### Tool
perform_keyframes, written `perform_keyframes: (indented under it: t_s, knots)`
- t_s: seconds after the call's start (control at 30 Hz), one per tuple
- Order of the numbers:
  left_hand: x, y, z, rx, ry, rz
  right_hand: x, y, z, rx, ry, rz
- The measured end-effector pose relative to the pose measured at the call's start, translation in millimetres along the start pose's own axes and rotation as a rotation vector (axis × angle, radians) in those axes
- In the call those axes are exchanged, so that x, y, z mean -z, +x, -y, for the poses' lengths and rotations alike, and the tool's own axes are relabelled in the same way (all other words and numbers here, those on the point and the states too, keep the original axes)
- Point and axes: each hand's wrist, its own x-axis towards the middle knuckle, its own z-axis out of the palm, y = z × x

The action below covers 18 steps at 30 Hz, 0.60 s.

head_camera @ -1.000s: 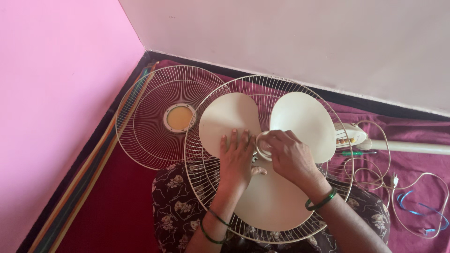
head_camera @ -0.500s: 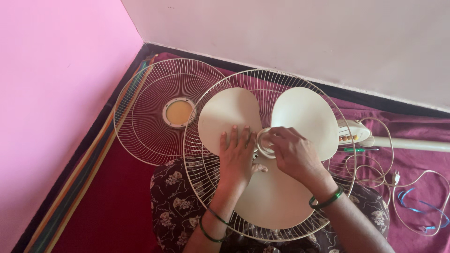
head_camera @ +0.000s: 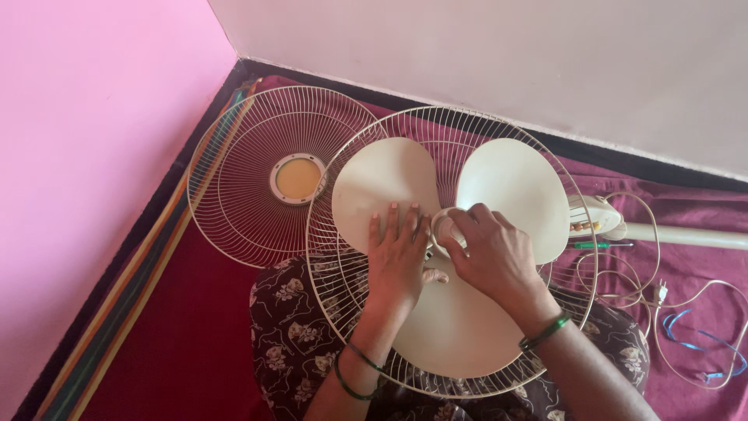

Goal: The person disassembles a standing electric fan by removing the front grille, unscrewing the blade hub, detaching the fan blades, and using a screwdriver on the motor housing. The components are placed on the bed beside the fan.

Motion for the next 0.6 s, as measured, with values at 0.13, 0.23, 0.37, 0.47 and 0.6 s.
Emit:
perform_keyframes:
  t_s: [0.13, 0.23, 0.37, 0.47, 0.6]
  knots:
    - [-0.1, -1.4, 1.0, -0.003, -0.005, -0.001, -7.4, 6.2, 1.9, 0.02, -0.018, -0.033]
    - [-1.5, -4.0, 1.5, 0.001, -0.028, -0.026, -6.0, 4.7, -5.8, 0.147, 0.019, -0.038]
    - [-4.0, -4.7, -2.0, 0.001, -0.029, -0.03, -1.6, 2.2, -14.3, 0.232, 0.016, -0.057]
    - [-3.9, -7.6, -3.1, -0.005, -0.029, -0.038, -0.2, 1.2, -13.5, 0.239, 0.014, -0.035]
    - [-2.5, -6.9, -3.8, 0.014, -0.043, -0.021, 5.5, 3.9, -16.6, 0.338, -0.02, -0.01]
